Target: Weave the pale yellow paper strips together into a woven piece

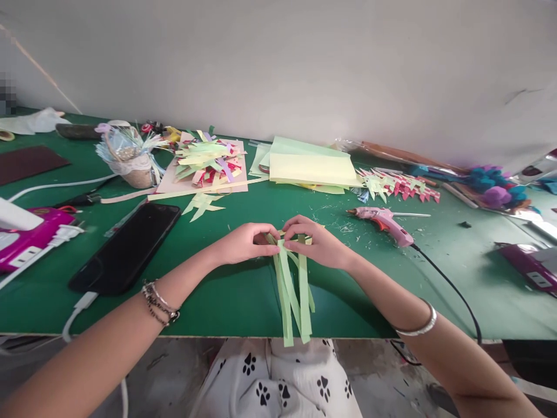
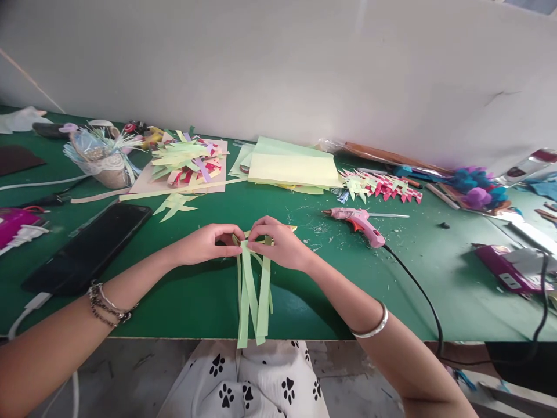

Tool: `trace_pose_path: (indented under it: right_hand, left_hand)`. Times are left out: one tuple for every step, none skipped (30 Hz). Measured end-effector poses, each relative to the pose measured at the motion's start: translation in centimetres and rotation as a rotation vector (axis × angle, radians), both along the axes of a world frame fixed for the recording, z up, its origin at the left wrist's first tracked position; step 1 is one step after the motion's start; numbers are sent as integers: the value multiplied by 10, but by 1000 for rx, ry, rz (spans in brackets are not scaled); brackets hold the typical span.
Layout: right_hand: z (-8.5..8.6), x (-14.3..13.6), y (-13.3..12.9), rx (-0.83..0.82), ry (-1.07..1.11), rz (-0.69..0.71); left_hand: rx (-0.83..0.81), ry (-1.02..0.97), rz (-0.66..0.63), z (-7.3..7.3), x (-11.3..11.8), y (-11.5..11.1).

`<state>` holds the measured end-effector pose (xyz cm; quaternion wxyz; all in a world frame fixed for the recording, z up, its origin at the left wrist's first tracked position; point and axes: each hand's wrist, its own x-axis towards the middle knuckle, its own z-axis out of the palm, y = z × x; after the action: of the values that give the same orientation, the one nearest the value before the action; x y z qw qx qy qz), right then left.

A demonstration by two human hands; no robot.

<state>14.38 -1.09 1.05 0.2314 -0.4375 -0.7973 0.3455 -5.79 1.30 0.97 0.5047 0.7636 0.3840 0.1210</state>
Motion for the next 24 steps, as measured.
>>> trace_pose_path:
  right_hand:
    - [0,0,0,8,-9,-7]
    - [0,-1,-1,16,-19,-14]
    - [-1,-2,-1,26,-29,-21]
    - [0,-3,-2,39,-42,-31]
    - [0,-4,-4,55,-59,-45]
    - [0,-5,-5,74,-80,-65]
    - [0,-7,-6,99,-103,-91]
    - [0,-9,-8,127,-126,-120]
    - [0,-11,-9,154,-146,-147]
    - [0,-13,-11,178,-160,-173]
    - [-1,-15,-12,196,-170,-190]
    - [-2,-17,-12,209,-178,-203]
    - [-2,-18,-13,216,-184,-214]
    - [-3,-19,-13,218,-189,-224]
    - [-4,-20,-13,216,-193,-233]
    - [-4,-20,-13,214,-194,-238]
    - [-4,-20,-13,210,-193,-240]
    - [-4,-19,-13,206,-188,-240]
    - [-4,-19,-13,201,-183,-235]
    - [-3,-18,-13,195,-177,-229]
    - [-3,-17,-13,188,-170,-221]
    - [-2,-16,-13,181,-165,-213]
    - [-2,-16,-13,172,-160,-202]
    - [-1,-15,-13,164,-155,-190]
  left_hand:
    - [-19,-15,-1,0,1,0]
    - [-36,-28,-2,0,1,0]
    - [-48,-38,-1,-1,2,-1]
    - [-56,-45,3,-1,2,-1]
    - [-58,-49,9,-1,2,-1]
    - [-55,-49,15,-2,3,-1]
    - [-46,-47,21,-2,3,-1]
    - [-32,-49,27,-3,3,-2]
    - [-12,-52,30,-4,4,-2]
    - [10,-56,35,-5,4,-3]
    - [33,-58,38,-6,5,-4]
    - [53,-59,41,-7,5,-4]
    - [70,-57,41,-7,6,-5]
    - [86,-50,42,-8,6,-6]
    - [99,-41,43,-8,6,-6]
    - [108,-34,44,-8,7,-6]
    - [116,-28,44,-8,7,-6]
    - [121,-23,45,-8,7,-6]
    - [122,-21,46,-8,7,-6]
    - [120,-22,47,-8,7,-5]
    - [118,-24,45,-7,6,-5]
    - [115,-28,45,-7,6,-5]
    - [111,-31,46,-6,6,-5]
    - [106,-31,46,-6,6,-5]
